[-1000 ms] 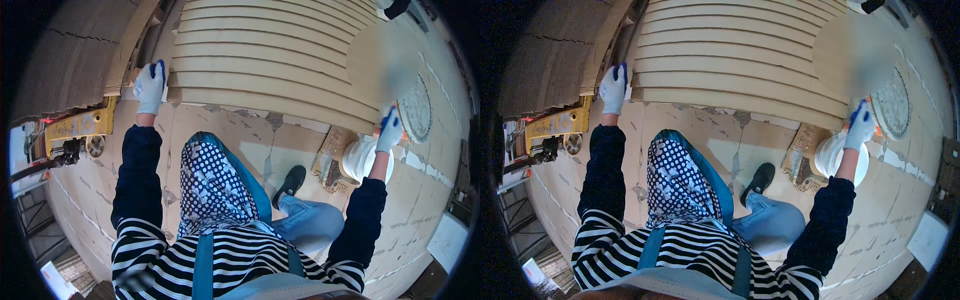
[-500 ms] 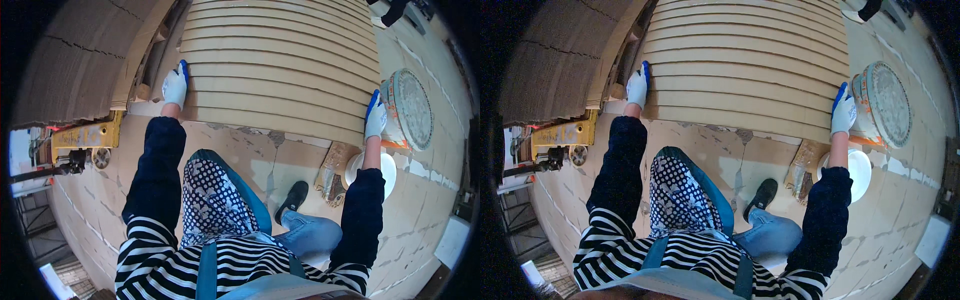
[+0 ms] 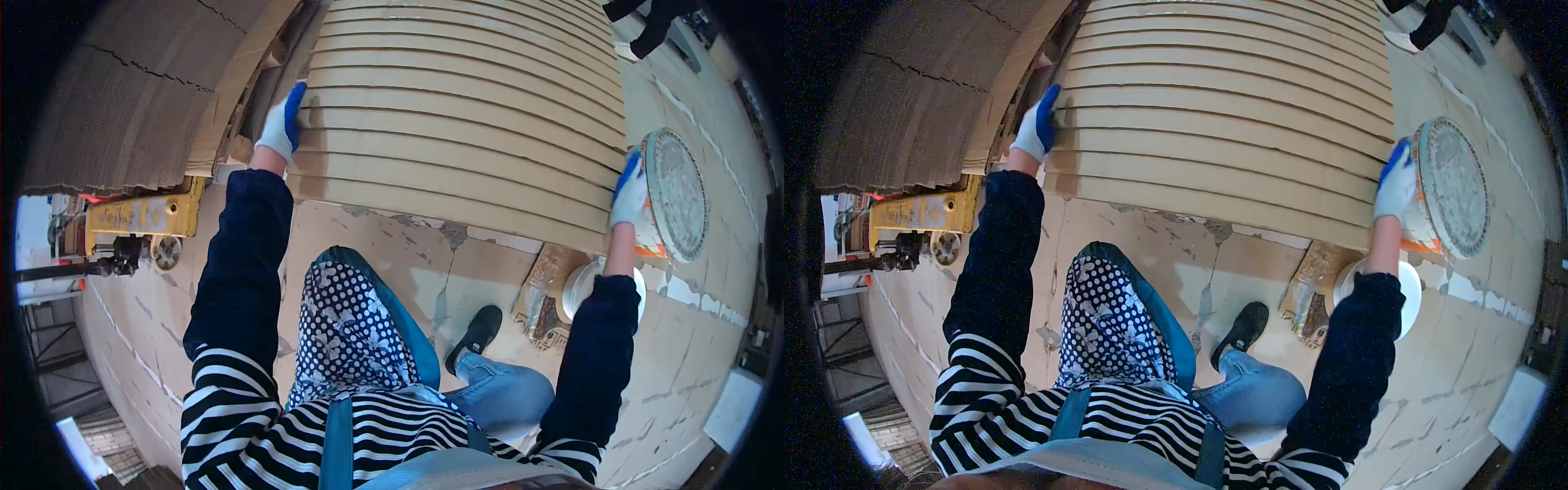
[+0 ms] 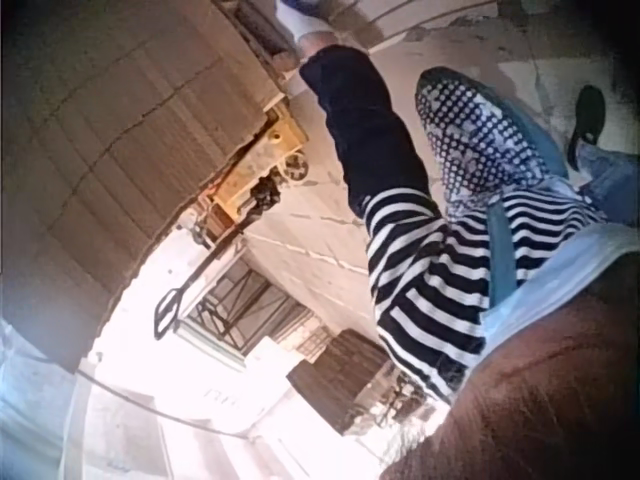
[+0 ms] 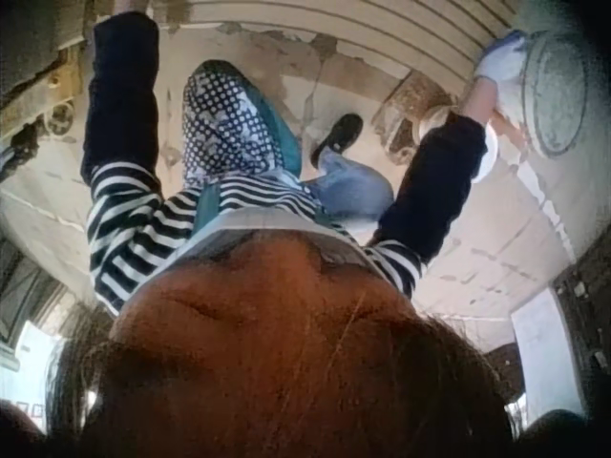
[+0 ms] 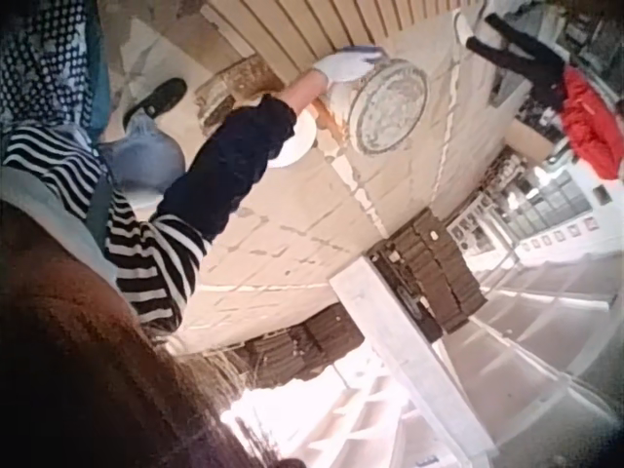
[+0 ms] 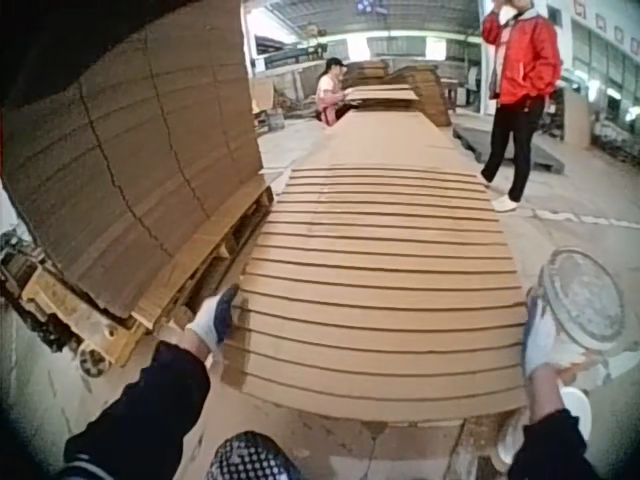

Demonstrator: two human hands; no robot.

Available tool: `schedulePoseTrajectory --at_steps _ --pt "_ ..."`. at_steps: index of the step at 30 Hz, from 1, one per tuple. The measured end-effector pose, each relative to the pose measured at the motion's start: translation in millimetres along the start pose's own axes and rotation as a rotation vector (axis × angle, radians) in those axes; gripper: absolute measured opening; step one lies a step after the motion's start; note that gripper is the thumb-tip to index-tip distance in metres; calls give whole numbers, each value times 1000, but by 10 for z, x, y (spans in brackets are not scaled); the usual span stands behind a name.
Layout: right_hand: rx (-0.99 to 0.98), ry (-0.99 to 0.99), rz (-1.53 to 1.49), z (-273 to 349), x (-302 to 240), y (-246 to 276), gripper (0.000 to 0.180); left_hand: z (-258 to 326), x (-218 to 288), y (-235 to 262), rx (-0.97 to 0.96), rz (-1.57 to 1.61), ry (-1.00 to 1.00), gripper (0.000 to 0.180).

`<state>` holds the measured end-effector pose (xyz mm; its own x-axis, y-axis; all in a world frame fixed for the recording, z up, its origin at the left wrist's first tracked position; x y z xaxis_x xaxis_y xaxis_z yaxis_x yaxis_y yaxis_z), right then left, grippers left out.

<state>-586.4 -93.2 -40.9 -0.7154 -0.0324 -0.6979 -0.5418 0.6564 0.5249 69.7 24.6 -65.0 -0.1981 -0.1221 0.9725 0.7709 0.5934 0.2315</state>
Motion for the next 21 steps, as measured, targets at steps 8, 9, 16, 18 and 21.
schedulePoseTrajectory --at_steps 8,9,16,18,21 --pt "-158 -282 365 30 114 -202 47 309 71 -204 320 -410 -359 43" --pt "-167 -286 349 33 129 -244 44 344 95 -217 300 -400 -364 43" --pt "-131 -266 363 94 167 -202 39 391 235 -302 314 -617 -375 35" --pt "-146 -266 388 100 98 -205 38 230 83 -180 268 -570 -397 34" --pt "-207 -316 363 81 68 -200 41 -67 -64 24 131 -408 -353 36"
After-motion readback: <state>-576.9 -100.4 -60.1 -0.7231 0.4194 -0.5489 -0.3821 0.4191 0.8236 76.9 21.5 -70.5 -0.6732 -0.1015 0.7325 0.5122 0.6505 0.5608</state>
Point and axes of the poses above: each hand's wrist, its own z-axis away from the middle knuckle, its own y-axis out of the back of the hand, x = y × z, the point moved 6 cm from there along -z, towards the middle knuckle, and after that the axes turned 12 degrees about -y, right-handed, at the moved point
